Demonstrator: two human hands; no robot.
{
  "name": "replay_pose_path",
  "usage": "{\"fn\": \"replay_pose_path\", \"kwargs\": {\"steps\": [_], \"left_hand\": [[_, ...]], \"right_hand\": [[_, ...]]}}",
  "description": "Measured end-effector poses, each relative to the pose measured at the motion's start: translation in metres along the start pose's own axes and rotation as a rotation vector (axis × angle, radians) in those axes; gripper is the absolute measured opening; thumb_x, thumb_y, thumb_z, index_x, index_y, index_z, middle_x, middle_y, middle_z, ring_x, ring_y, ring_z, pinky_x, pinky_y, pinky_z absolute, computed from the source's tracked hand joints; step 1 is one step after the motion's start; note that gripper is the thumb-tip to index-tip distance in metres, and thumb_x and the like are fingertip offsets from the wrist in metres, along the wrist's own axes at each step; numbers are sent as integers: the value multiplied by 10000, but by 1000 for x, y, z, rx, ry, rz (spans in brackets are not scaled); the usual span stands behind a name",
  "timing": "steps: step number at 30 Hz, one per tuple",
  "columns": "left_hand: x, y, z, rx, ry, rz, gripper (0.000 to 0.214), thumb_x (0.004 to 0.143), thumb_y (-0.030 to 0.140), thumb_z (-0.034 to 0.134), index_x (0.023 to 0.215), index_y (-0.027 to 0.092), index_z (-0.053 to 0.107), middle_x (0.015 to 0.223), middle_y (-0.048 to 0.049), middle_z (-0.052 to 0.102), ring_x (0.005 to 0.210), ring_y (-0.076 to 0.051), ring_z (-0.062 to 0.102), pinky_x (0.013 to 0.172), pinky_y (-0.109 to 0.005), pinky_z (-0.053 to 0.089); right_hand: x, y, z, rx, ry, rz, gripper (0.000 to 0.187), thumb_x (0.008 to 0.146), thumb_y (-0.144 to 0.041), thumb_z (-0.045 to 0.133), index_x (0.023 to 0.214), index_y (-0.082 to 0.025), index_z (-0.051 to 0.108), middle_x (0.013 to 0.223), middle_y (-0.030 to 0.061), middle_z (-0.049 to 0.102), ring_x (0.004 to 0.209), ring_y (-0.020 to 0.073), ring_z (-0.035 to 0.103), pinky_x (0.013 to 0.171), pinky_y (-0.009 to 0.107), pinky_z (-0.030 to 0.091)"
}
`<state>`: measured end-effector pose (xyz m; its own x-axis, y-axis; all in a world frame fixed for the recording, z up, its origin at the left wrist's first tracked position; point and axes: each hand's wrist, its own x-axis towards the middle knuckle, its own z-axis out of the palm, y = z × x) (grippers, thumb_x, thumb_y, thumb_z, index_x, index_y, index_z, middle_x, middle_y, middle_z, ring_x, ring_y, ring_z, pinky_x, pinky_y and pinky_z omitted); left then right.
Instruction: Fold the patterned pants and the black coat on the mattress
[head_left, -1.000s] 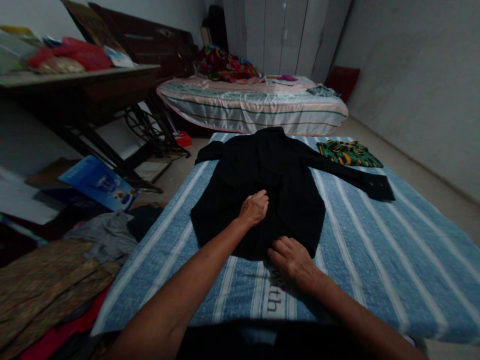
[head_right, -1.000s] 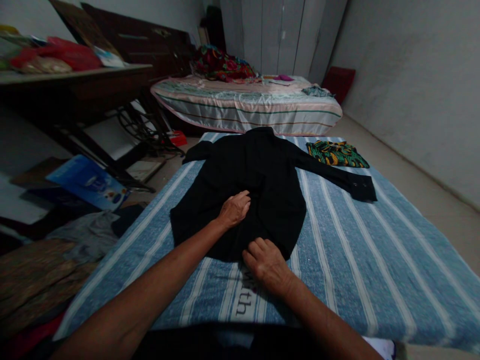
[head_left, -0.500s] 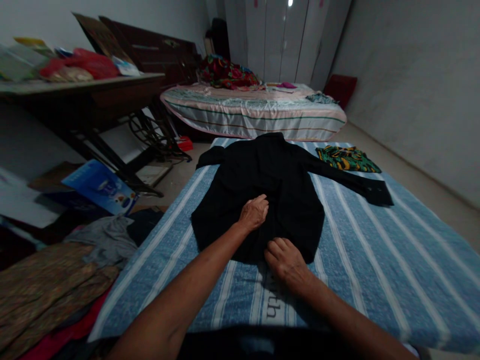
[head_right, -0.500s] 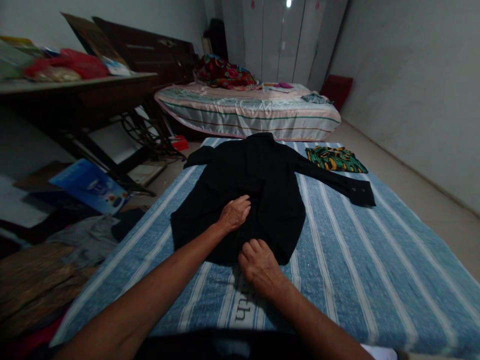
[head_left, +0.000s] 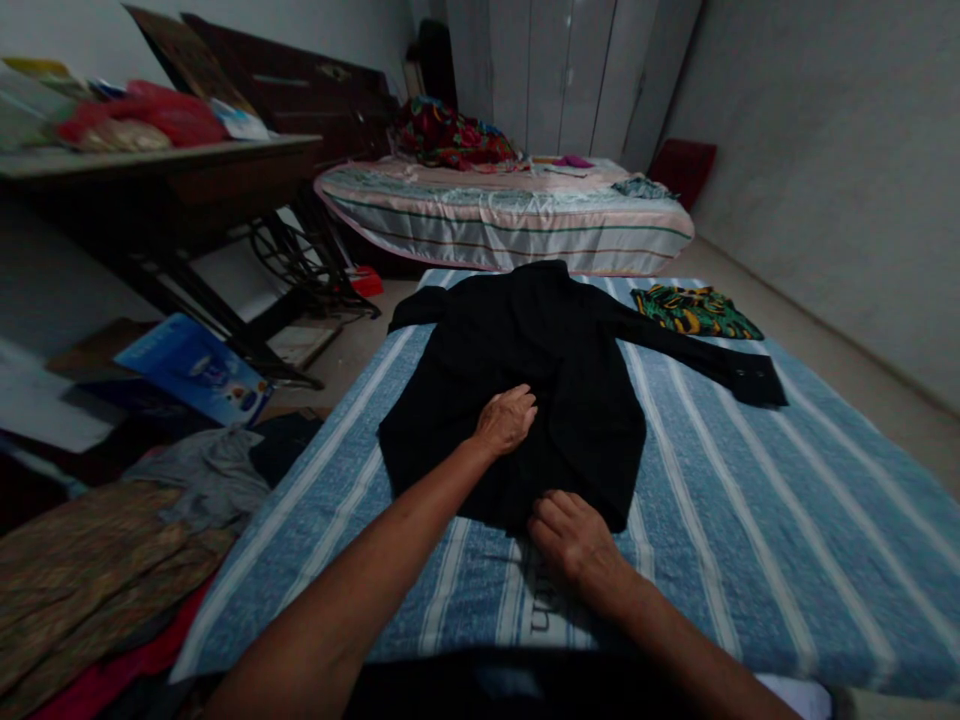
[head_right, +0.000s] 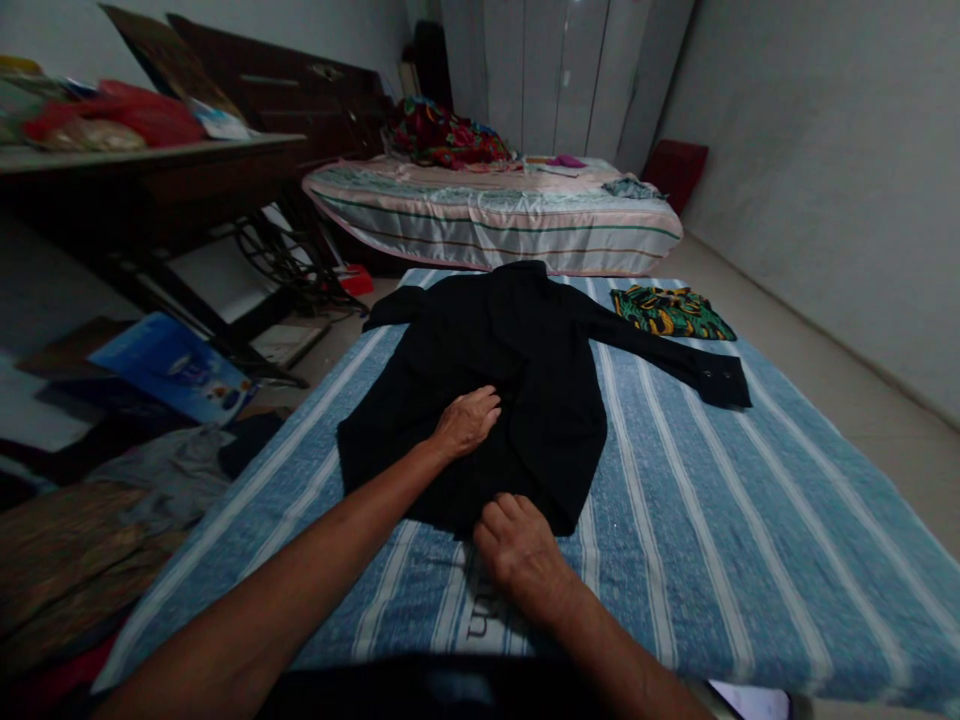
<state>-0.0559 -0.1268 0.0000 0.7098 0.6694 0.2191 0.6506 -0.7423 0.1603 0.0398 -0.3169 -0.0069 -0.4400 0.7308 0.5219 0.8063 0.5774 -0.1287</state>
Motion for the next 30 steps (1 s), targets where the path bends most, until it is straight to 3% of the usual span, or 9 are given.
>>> {"fn": "replay_pose_path", "kwargs": {"steps": [7,14,19,21,23,25,30], "left_hand": [[-17,1,-11,12,-198,52,453,949,359,364,1354,163,415,1460,-121,360,1355,-264,297,1054,-441,324],[-33,-1,-24,-59,-388,1,589,933,543,269,1454,274,221,1538,-47,187,1399,-292,168,1061,-556,247],[-34,1,-29,-51,-424,12,608,925,544,290,1461,272,197,1536,-47,193,1391,-298,187,1050,-547,266],[-34,2,-30,-42,-423,19,610,920,544,307,1459,277,203,1536,-40,195,1386,-305,198,1043,-550,274],[-34,3,-31,-40,-427,26,616,913,554,321,1456,287,209,1538,-29,189,1383,-308,200,1043,-552,271],[-36,3,-31,-41,-435,33,626,905,569,330,1454,293,214,1540,-25,183,1383,-309,199,1046,-553,262],[-47,3,-33,-35,-413,63,647,890,598,345,1449,294,232,1535,-45,204,1361,-313,241,1047,-543,246]], "right_hand": [[-6,1,-5,15,44,18,239,919,-128,382,882,-148,617,911,84,599,902,209,491,772,317,418],[-9,7,-2,50,83,74,148,901,-198,467,894,-168,612,893,64,621,910,195,524,771,309,427],[-2,28,-21,-223,79,326,174,868,-247,524,989,-157,611,1001,106,621,1010,244,508,844,372,397],[2,37,-29,-344,-30,430,170,839,-218,545,977,-153,620,1013,119,621,1000,260,512,815,369,389],[3,44,-35,-386,-166,495,98,813,-161,544,851,-163,634,904,95,635,884,236,543,740,333,382],[-1,48,-40,-395,-238,545,138,807,-117,517,732,-175,617,767,61,622,751,200,548,669,304,357],[-30,54,-59,-411,-118,729,162,847,-177,470,800,-174,625,728,39,621,646,161,541,589,267,303]]}}
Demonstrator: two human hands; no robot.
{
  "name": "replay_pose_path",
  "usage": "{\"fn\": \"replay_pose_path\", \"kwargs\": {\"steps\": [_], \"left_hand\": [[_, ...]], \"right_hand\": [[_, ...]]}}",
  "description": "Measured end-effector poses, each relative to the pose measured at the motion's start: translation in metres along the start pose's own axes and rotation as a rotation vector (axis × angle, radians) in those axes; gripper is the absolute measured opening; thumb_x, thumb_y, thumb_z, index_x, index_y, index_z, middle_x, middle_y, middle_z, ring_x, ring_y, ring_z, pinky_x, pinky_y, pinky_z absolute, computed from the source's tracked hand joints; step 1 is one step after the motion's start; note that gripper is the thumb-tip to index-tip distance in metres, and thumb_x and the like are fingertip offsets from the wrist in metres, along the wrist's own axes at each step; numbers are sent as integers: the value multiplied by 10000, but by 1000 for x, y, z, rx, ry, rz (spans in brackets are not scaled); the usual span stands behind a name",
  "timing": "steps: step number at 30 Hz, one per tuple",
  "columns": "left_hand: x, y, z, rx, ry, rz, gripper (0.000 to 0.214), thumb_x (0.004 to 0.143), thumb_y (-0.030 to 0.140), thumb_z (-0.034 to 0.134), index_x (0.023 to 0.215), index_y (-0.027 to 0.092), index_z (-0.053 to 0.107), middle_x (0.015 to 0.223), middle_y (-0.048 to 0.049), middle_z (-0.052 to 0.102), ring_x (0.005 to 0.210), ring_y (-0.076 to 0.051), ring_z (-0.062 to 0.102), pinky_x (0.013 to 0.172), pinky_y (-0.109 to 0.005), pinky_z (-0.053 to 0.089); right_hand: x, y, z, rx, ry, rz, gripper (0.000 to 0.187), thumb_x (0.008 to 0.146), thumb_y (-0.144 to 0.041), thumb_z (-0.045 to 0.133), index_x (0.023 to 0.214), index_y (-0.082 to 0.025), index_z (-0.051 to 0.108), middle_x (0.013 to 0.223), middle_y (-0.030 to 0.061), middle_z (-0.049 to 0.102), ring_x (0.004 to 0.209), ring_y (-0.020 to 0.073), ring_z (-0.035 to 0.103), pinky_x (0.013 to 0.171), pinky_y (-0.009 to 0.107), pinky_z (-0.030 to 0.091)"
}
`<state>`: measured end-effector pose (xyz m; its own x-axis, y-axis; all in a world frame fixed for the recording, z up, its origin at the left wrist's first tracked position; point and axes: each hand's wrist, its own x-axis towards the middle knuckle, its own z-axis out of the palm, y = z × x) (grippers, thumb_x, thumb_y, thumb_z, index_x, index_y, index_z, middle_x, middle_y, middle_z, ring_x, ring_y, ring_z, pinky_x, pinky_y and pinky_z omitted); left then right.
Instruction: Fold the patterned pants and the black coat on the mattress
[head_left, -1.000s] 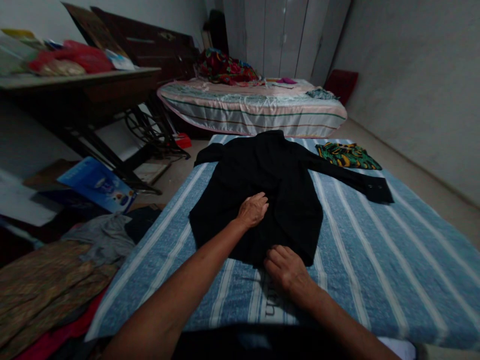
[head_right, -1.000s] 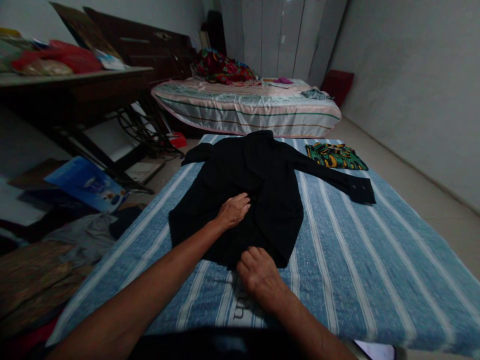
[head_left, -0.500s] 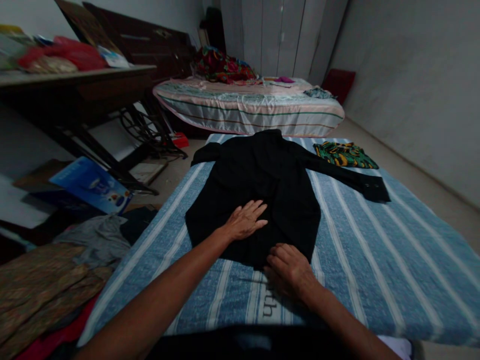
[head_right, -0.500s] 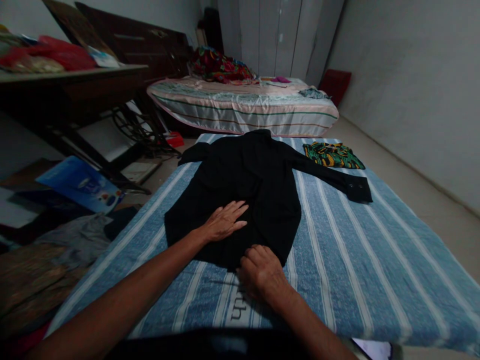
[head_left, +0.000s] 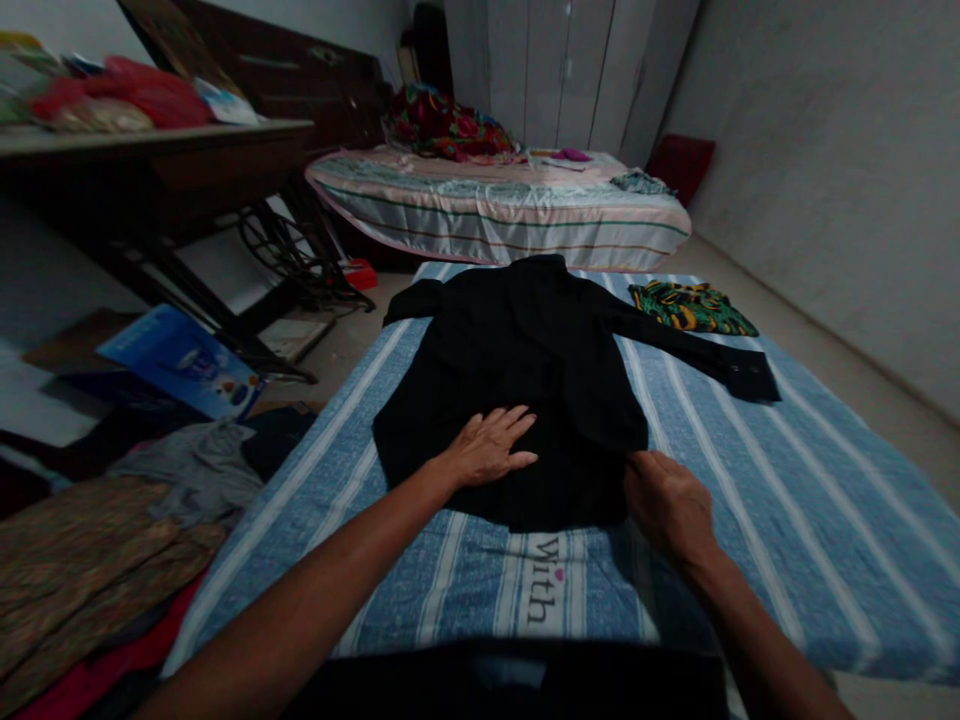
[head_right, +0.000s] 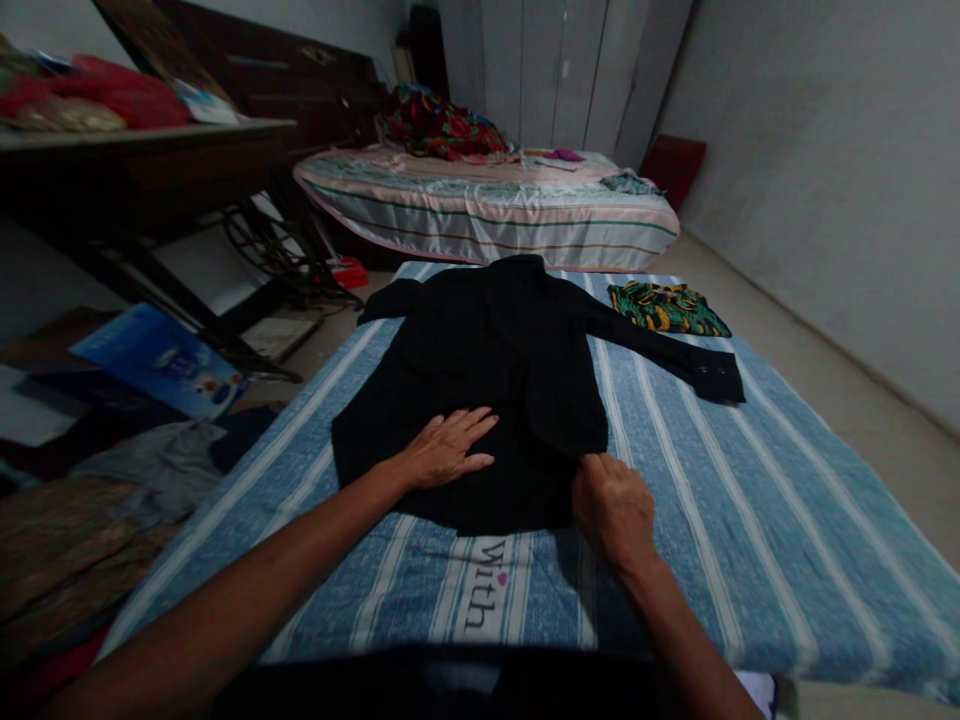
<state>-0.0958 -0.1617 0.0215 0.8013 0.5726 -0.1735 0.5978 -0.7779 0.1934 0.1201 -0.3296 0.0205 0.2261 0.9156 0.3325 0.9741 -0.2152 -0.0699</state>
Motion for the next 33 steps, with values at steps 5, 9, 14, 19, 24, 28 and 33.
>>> {"fn": "replay_pose_path", "kwargs": {"steps": [5,9,14,19,24,28,33], "left_hand": [[-10,3,2,1,-12,31,672,884,611,359,1454,281,225,1534,-79,195,1377,-331,199,1057,-561,201],[-18,4,3,1,22,75,645,895,585,367,1445,266,255,1532,-82,201,1389,-316,173,1071,-567,168],[-32,6,8,19,62,134,603,915,551,356,1429,243,290,1531,-79,205,1408,-260,130,1109,-516,106],[-47,10,12,-34,88,181,611,895,533,425,1409,222,317,1515,-104,248,1401,-256,170,1116,-505,120],[-67,14,9,-150,104,257,562,836,452,565,1293,152,436,1453,-162,358,1359,-275,287,1095,-512,216],[-79,18,7,-196,146,315,446,807,358,599,1187,142,506,1388,-171,445,1303,-286,379,1062,-499,299],[-79,25,4,-146,169,368,238,799,233,558,1013,132,588,1303,-165,518,1207,-276,472,1011,-442,384]], "right_hand": [[-19,26,-8,14,-30,245,150,842,-272,505,851,-185,627,698,23,641,556,137,528,529,241,245],[-17,31,-16,-6,-55,339,168,863,-287,486,902,-199,623,733,33,664,566,140,547,522,237,236],[-16,26,-22,-111,-292,283,164,867,-271,453,854,-207,603,746,49,659,616,172,584,491,249,208],[-23,21,-21,-156,-319,225,186,859,-261,468,982,-205,595,824,62,661,720,195,618,536,254,285],[-22,18,-21,-133,-309,222,216,879,-316,450,981,-214,611,778,47,664,642,180,609,519,252,254],[-22,16,-22,-125,-281,233,204,878,-327,460,890,-213,629,717,39,661,585,157,584,507,245,223],[-25,20,-20,-83,-285,226,210,876,-335,463,886,-212,633,723,44,668,591,158,584,509,240,233]]}}
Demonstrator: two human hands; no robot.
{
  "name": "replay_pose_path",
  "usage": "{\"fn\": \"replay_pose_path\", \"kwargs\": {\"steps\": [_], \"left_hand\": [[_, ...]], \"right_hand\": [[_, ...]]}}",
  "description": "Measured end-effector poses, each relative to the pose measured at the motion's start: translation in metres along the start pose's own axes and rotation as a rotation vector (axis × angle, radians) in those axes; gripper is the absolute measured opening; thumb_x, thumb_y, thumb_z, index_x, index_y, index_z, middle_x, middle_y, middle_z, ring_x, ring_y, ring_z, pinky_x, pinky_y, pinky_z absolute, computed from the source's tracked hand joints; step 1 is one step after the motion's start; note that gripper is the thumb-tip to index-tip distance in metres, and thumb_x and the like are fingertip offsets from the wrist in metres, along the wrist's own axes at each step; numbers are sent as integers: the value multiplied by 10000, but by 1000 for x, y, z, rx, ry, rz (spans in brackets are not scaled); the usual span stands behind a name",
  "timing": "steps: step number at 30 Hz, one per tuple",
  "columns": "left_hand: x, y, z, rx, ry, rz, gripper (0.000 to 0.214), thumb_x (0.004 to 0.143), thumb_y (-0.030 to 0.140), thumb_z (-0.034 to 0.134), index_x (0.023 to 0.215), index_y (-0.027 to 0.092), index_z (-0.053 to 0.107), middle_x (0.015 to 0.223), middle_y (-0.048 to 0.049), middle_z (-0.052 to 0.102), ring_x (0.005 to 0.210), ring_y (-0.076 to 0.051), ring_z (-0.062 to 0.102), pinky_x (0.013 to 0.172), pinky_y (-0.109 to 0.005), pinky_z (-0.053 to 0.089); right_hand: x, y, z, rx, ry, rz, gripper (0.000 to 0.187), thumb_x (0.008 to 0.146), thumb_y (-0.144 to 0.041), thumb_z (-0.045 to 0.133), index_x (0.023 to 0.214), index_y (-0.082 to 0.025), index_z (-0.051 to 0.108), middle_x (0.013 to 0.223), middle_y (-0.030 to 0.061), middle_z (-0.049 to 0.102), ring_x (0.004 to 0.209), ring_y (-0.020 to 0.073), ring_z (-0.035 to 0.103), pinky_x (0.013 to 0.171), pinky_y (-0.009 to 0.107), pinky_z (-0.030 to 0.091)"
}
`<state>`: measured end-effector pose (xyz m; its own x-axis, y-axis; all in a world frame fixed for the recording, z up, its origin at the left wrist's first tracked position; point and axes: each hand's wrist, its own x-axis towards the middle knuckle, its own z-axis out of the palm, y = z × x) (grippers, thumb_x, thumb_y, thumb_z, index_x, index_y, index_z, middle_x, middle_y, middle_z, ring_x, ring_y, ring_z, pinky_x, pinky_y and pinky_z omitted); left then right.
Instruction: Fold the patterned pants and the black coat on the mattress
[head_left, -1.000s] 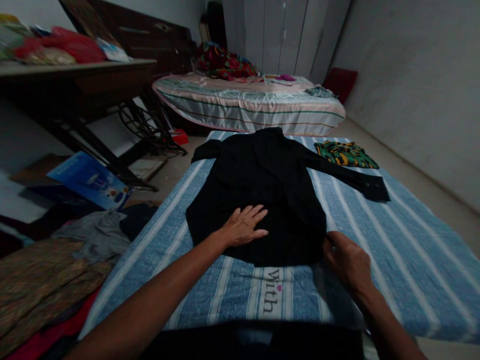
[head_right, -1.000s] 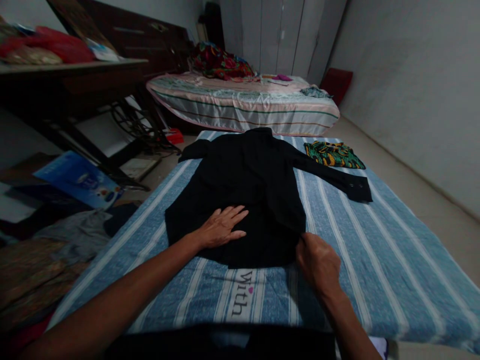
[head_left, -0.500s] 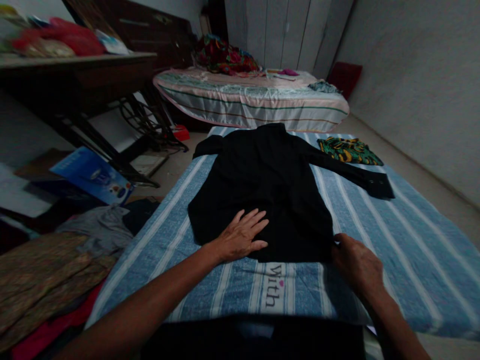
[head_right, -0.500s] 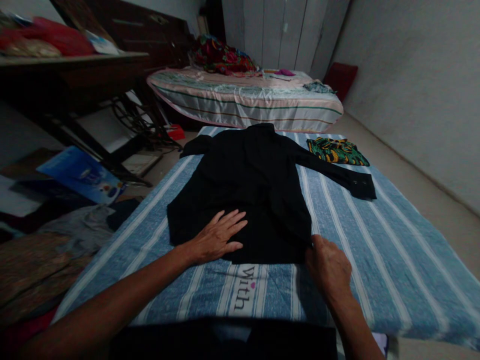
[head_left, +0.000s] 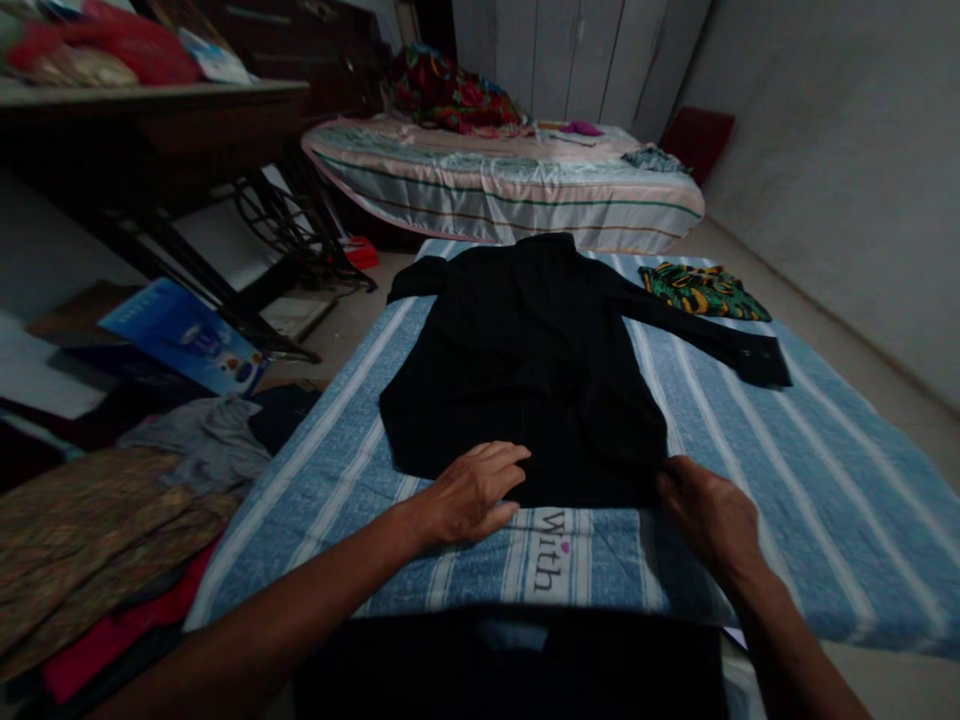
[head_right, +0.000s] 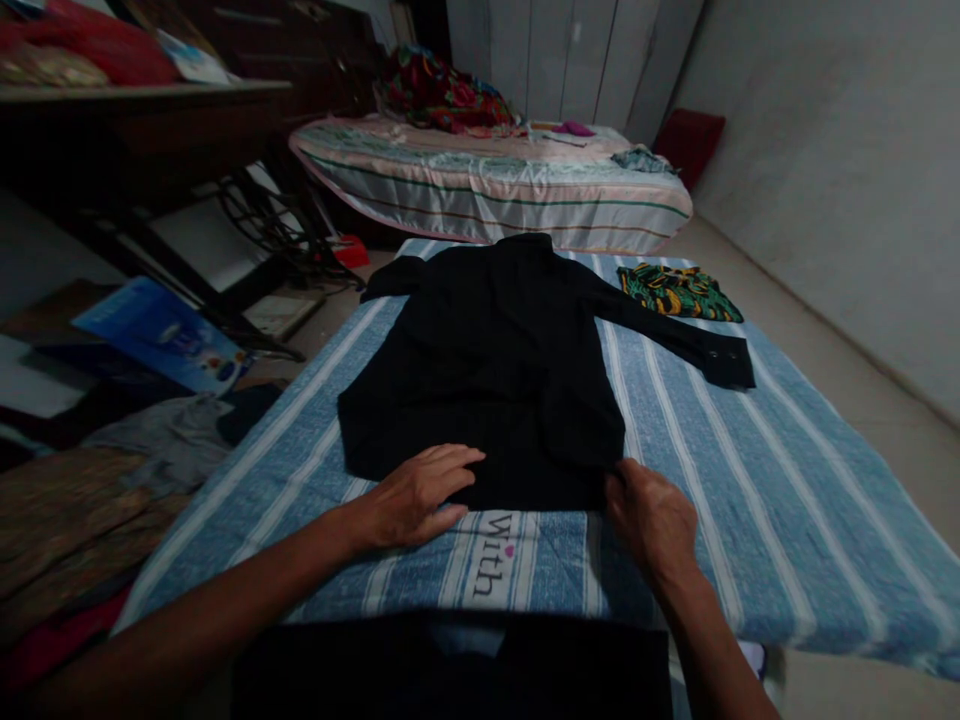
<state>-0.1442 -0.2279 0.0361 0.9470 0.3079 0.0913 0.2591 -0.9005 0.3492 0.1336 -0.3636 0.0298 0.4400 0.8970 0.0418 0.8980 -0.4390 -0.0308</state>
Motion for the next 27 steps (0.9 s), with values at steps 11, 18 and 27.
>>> {"fn": "replay_pose_path", "kwargs": {"steps": [11,18,27], "left_hand": [[7,10,-3,102,-41,19,139,836,129,458,782,133,586,1238,-145,546,1067,-245,529,875,-385,480],[6,23,-11,167,-153,-112,97,755,100,510,819,149,563,1220,-134,499,1005,-250,524,800,-379,506],[14,27,-9,212,-167,-145,94,799,106,449,799,165,522,960,-78,544,835,-189,514,681,-303,501]], "right_hand": [[-5,6,6,70,26,-42,240,874,-347,434,887,-211,631,751,50,656,648,178,608,539,250,299],[-6,5,7,91,95,-98,258,859,-338,418,868,-202,636,752,54,656,677,188,601,554,258,327],[-7,7,11,96,125,-124,251,866,-332,422,886,-197,633,773,53,653,703,182,598,561,253,333]]}}
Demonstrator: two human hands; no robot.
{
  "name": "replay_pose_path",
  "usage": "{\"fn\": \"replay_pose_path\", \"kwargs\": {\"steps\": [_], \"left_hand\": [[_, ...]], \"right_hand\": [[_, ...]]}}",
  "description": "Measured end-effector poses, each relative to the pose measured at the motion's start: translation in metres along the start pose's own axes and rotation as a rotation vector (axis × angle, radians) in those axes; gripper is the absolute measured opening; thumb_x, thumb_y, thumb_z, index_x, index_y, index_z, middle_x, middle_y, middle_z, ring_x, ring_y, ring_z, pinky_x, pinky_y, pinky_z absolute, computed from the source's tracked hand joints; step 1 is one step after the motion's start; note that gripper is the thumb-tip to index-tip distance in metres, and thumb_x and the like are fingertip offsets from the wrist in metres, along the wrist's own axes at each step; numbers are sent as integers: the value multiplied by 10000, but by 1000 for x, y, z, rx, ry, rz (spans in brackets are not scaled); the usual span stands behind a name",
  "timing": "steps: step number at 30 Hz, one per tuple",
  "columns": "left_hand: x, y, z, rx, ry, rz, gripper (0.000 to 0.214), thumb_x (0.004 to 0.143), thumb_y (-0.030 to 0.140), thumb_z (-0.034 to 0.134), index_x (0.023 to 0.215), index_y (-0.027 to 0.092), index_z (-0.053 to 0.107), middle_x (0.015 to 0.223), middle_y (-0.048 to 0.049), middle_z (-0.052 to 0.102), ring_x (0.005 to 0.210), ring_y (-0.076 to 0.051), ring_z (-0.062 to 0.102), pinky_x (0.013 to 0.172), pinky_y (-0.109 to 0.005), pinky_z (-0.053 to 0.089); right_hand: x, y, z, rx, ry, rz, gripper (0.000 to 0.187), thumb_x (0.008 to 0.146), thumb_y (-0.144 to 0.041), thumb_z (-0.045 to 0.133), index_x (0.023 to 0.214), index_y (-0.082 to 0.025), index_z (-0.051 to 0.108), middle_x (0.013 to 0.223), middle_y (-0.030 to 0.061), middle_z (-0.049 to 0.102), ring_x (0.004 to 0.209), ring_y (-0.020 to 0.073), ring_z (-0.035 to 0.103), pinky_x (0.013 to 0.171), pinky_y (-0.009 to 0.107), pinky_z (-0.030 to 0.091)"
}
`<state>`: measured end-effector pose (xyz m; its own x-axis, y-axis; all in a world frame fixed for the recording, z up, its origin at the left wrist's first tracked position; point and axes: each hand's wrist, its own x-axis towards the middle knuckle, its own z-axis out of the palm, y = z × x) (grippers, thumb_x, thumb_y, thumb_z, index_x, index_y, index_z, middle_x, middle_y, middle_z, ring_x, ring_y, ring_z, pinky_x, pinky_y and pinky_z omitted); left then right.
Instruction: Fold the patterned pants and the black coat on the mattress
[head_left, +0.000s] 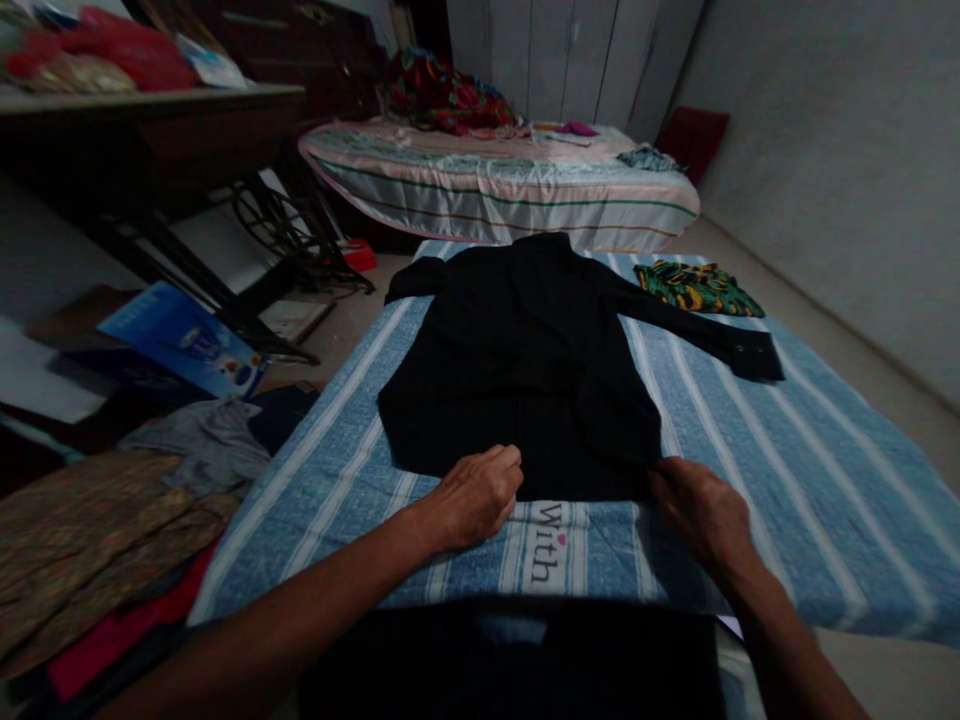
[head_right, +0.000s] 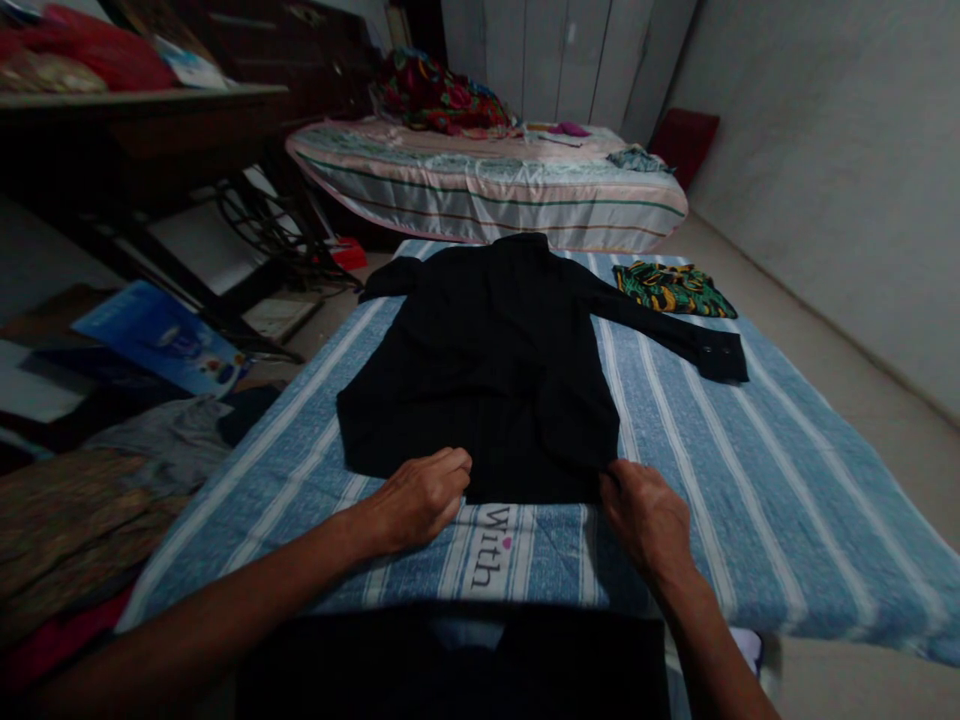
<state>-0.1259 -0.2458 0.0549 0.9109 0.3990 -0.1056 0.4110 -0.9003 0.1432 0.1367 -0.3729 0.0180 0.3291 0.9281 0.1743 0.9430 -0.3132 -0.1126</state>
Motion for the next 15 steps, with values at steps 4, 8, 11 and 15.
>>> {"fn": "replay_pose_path", "kwargs": {"steps": [4,8,11,15], "left_hand": [[2,2,-1,-14,0,13,77,802,120,457,798,164,520,942,-72,545,817,-181,516,664,-284,492],[3,3,4,10,-24,43,74,796,117,466,775,170,513,914,-65,551,790,-174,525,686,-283,491],[2,3,8,3,4,83,75,808,121,460,786,168,514,912,-63,551,784,-169,531,698,-281,488],[2,4,8,16,-7,102,83,819,122,453,781,163,515,887,-56,543,734,-158,540,661,-278,482]], "right_hand": [[-1,0,1,-23,5,1,230,869,-332,437,864,-207,631,770,46,650,702,182,595,558,254,331],[-1,1,2,-15,13,-10,223,874,-323,440,875,-209,631,798,48,657,727,182,600,570,253,344],[-2,1,2,-18,26,-22,219,874,-315,439,876,-207,630,796,49,656,737,183,600,577,255,350],[-2,0,4,-33,47,-54,215,872,-315,442,839,-202,621,777,49,647,741,189,597,578,261,357]]}}
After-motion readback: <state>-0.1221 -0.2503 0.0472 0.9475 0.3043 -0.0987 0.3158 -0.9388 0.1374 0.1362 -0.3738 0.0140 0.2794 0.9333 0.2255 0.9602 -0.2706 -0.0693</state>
